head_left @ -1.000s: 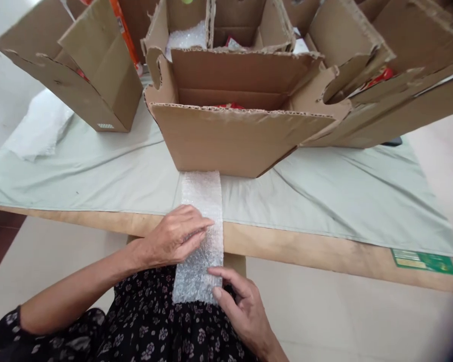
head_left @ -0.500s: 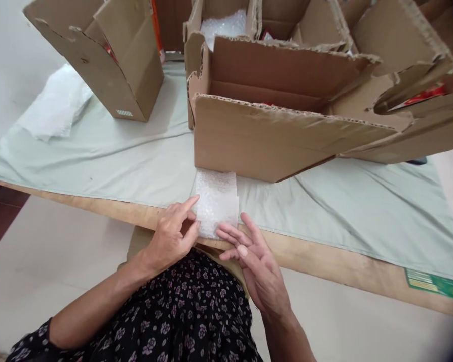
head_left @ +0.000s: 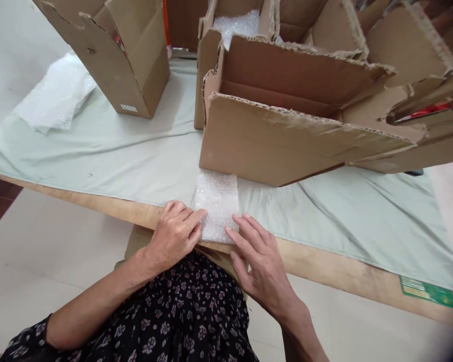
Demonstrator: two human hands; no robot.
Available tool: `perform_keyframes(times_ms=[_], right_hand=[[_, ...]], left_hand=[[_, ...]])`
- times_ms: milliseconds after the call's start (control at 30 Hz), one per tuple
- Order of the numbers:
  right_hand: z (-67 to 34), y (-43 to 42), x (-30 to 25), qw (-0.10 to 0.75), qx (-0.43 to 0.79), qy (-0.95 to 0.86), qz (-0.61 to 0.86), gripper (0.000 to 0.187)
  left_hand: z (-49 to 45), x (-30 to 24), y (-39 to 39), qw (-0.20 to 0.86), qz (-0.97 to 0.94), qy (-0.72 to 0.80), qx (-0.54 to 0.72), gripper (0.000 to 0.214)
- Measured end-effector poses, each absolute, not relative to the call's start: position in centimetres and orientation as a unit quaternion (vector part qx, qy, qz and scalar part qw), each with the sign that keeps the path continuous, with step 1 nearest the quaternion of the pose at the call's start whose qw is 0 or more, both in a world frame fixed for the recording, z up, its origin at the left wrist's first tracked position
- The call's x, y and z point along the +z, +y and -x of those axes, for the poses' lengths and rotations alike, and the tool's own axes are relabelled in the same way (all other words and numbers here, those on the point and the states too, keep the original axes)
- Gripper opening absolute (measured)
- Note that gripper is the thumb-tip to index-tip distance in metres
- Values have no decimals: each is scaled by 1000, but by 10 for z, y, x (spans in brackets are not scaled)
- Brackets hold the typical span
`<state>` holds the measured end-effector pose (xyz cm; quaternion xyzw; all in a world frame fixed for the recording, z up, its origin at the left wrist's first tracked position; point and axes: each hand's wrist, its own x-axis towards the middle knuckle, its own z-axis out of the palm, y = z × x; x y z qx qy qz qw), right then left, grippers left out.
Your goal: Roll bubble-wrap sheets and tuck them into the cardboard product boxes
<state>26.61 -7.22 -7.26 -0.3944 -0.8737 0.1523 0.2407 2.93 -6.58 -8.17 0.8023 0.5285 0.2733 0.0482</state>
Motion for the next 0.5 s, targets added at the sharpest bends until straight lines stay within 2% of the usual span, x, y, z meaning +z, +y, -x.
perform_keyframes(times_ms=[100, 233, 400, 500], right_hand=[[-261, -60, -78, 191, 91, -907, 363, 34], [-256, -54, -77, 233, 98, -900, 354, 28], [-252, -49, -73, 283, 155, -861, 393, 20], [-251, -49, -74, 346, 144, -823, 428, 20]], left_hand=[[-26, -78, -68, 69, -795, 525, 296, 17], [-22, -73, -79, 126, -799, 467, 358, 30], [-26, -75, -79, 144, -770, 503, 366, 21], [-31, -77, -70, 125, -753, 539, 356, 20]])
